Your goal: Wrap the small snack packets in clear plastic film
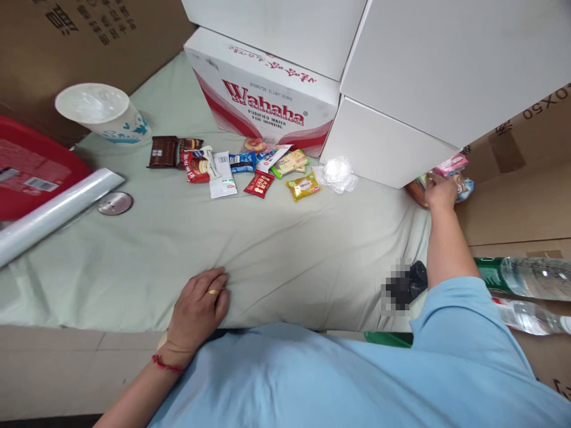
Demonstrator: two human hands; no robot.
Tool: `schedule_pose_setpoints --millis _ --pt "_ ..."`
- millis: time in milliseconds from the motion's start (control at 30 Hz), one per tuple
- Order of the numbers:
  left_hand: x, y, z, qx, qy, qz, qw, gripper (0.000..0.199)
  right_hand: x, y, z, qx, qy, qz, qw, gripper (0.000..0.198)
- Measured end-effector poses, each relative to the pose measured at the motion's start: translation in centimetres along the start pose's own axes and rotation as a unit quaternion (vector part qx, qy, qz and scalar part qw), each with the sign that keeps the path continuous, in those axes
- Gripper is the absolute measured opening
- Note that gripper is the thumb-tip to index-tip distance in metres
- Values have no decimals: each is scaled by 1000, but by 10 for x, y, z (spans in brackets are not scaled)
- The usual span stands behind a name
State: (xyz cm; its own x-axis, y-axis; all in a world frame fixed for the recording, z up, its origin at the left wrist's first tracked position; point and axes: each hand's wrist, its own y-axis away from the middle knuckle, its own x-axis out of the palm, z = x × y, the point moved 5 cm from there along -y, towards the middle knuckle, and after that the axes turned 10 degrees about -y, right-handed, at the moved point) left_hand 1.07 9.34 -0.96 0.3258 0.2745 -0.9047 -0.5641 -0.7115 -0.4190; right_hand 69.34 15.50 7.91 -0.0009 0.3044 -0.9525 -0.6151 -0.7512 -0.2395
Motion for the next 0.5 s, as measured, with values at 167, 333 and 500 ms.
schedule_pose_setpoints --millis 167,333,500 --pt "1 1 1 -9 6 3 1000 28 4 0 -3 40 -4 -4 999 47" --pt "3 2 2 -9 14 3 1000 31 14 1 2 45 -3 -25 999 43" --pt "1 1 1 0 1 -3 1000 28 21 11 11 22 7 -58 998 43"
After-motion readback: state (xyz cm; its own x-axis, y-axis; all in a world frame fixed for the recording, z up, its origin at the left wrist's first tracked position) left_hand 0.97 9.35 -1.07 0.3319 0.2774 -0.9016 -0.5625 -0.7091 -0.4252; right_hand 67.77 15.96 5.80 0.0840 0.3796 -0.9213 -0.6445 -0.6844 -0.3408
